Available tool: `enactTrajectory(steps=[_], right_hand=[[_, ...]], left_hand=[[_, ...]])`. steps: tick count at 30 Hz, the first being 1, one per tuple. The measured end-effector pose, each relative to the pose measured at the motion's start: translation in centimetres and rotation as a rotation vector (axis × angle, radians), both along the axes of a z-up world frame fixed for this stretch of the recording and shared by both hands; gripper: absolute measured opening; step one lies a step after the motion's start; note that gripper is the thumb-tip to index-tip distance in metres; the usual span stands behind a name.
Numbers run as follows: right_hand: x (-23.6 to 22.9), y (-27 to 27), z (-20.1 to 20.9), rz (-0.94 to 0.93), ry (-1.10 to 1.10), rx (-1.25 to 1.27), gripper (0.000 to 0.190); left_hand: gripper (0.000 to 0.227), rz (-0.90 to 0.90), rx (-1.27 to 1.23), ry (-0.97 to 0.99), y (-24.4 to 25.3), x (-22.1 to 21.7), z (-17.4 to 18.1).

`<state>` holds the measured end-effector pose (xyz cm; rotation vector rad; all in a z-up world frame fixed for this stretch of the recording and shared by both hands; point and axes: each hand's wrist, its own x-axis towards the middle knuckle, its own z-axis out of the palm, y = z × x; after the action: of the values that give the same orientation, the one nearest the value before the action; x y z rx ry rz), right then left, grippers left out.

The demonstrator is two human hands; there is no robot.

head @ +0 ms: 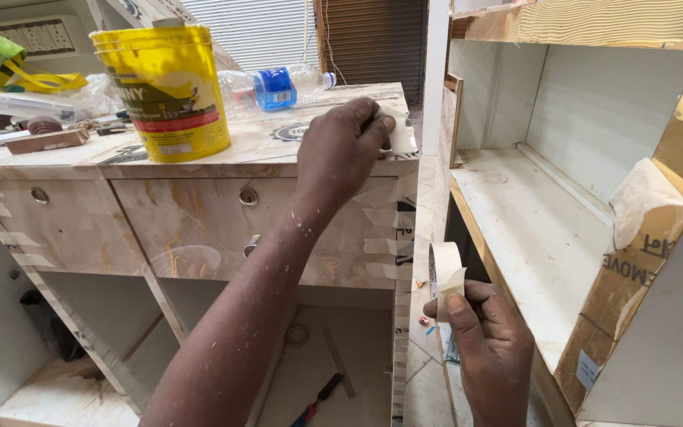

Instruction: The person applies masking tape along the vertical edge of a wooden cabinet. They tear off pieces of tape and press them onto the edge, working from the bottom upward.

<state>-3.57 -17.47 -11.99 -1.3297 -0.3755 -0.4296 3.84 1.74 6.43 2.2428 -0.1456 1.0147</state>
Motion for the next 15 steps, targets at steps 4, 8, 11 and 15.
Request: enactTrajectory(steps=[4,8,11,15], right_hand=[[0.3,0.2,-0.4,-0.01,0.006,0.041,0.029],[0.2,0.3,-0.4,-0.022,-0.054,0.071,0.027],[0.3,0.6,0.0,0.014,-0.155,0.125,0.035],[0.3,1.5,0.1,0.063,-0.181,0.2,0.048]], left_hand=[[0.02,-0.232,-0.386,-0.09,1.5,1.6,0.5],[0.018,-0.393,-0.396,-0.378,1.9,-0.5,-1.9],[0.014,-0.428,-0.244,-0.326,0.4,-5.0,-6.8],[0.018,-0.588,-0.538,0.035,-2.5,-9.1,-11.9]])
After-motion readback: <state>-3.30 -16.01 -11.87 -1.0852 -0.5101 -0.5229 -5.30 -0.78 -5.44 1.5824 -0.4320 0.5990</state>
